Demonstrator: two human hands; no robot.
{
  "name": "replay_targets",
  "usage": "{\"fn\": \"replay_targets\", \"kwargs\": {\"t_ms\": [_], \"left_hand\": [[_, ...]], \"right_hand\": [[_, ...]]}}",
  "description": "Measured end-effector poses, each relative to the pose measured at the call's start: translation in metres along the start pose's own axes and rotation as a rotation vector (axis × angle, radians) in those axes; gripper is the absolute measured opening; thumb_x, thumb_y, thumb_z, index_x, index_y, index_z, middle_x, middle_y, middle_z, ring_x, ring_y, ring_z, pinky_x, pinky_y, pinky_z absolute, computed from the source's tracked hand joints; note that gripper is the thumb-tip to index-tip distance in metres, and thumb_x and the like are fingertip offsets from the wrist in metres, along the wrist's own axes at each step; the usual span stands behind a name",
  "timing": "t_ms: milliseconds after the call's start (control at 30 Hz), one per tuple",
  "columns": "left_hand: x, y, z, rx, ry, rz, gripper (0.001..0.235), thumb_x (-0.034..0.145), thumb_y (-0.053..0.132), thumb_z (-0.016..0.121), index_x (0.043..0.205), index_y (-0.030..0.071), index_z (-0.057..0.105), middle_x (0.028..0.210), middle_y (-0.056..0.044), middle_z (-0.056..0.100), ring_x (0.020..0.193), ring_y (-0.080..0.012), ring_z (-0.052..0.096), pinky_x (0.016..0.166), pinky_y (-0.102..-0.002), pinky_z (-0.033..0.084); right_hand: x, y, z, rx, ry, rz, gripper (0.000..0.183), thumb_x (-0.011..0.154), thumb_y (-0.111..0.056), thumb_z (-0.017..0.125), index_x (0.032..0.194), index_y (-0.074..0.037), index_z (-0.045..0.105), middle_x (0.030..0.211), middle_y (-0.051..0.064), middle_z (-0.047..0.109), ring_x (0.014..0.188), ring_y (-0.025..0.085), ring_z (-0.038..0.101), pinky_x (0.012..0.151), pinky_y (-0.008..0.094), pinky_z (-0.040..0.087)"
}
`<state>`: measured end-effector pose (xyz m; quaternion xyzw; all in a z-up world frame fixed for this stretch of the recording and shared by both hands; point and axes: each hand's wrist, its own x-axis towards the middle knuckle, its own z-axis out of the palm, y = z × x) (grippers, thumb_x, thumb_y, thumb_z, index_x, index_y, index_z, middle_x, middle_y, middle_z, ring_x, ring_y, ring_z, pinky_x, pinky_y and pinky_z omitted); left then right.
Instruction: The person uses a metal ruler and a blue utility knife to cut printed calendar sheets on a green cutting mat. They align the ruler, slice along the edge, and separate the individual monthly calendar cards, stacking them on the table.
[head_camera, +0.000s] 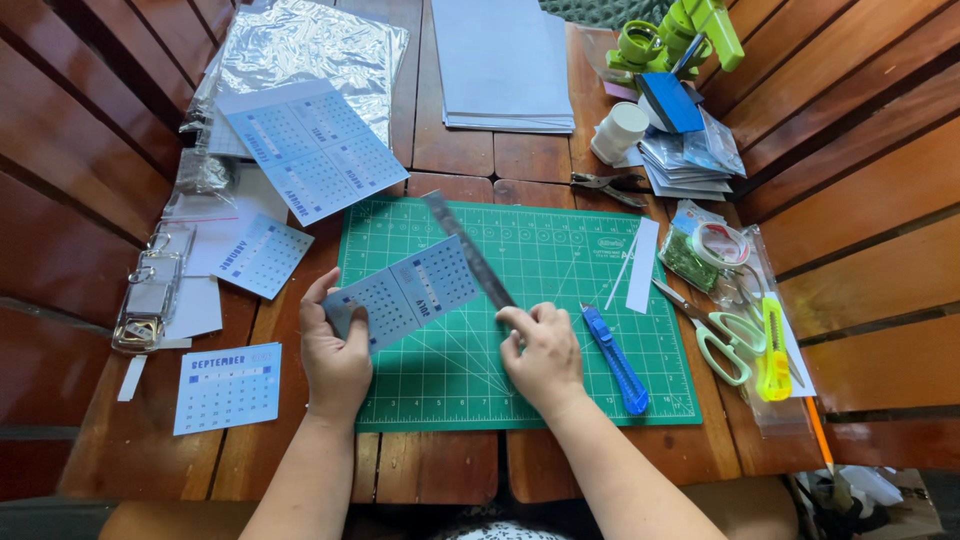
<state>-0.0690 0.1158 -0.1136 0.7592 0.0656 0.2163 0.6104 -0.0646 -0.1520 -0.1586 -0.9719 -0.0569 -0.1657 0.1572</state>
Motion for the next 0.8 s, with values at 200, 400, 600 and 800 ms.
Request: {"fn": "replay_targets", "kwargs": {"t_ms": [200, 400, 600, 800], "left_hand": [[0.001, 0.003, 0.0, -0.056, -0.037, -0.094, 0.061, 0.095, -0.008, 0.061, 0.149, 0.017, 0.047, 0.115, -0.013, 0.06, 0.113, -0.0304, 0.06, 0.101, -0.052, 0.047], [0.001, 0.016, 0.001, -0.127, -0.146, -0.223, 0.061, 0.095, -0.005, 0.061, 0.15, 0.018, 0.048, 0.115, -0.015, 0.064, 0.115, -0.031, 0.062, 0.103, -0.053, 0.047], [-0.002, 0.035, -0.001, -0.124, -0.258, -0.247, 0.065, 0.094, -0.004, 0.062, 0.152, 0.021, 0.047, 0.115, -0.016, 0.068, 0.111, -0.0315, 0.068, 0.097, -0.05, 0.054], [-0.001, 0.041, 0.005, -0.376, -0.257, -0.237, 0.071, 0.097, -0.006, 0.057, 0.16, 0.016, 0.031, 0.117, -0.018, 0.068, 0.109, -0.0258, 0.067, 0.095, -0.048, 0.055]], "right_hand": [[0.022, 0.027, -0.012, -0.071, -0.069, 0.187, 0.034, 0.087, -0.021, 0.059, 0.114, -0.039, 0.068, 0.096, 0.005, 0.06, 0.093, 0.032, 0.064, 0.082, 0.044, 0.058], [0.043, -0.006, -0.057, 0.498, -0.008, 0.251, 0.024, 0.093, -0.028, 0.07, 0.117, -0.029, 0.076, 0.099, 0.009, 0.071, 0.098, 0.029, 0.07, 0.08, 0.036, 0.059], [0.04, -0.043, -0.074, 0.899, -0.13, 0.257, 0.06, 0.088, -0.008, 0.079, 0.144, -0.019, 0.063, 0.11, 0.013, 0.075, 0.097, 0.021, 0.073, 0.083, 0.035, 0.061], [0.034, -0.052, -0.072, 1.08, -0.057, 0.291, 0.064, 0.09, 0.011, 0.065, 0.149, -0.011, 0.056, 0.1, 0.013, 0.074, 0.084, 0.015, 0.067, 0.077, 0.031, 0.06]]}}
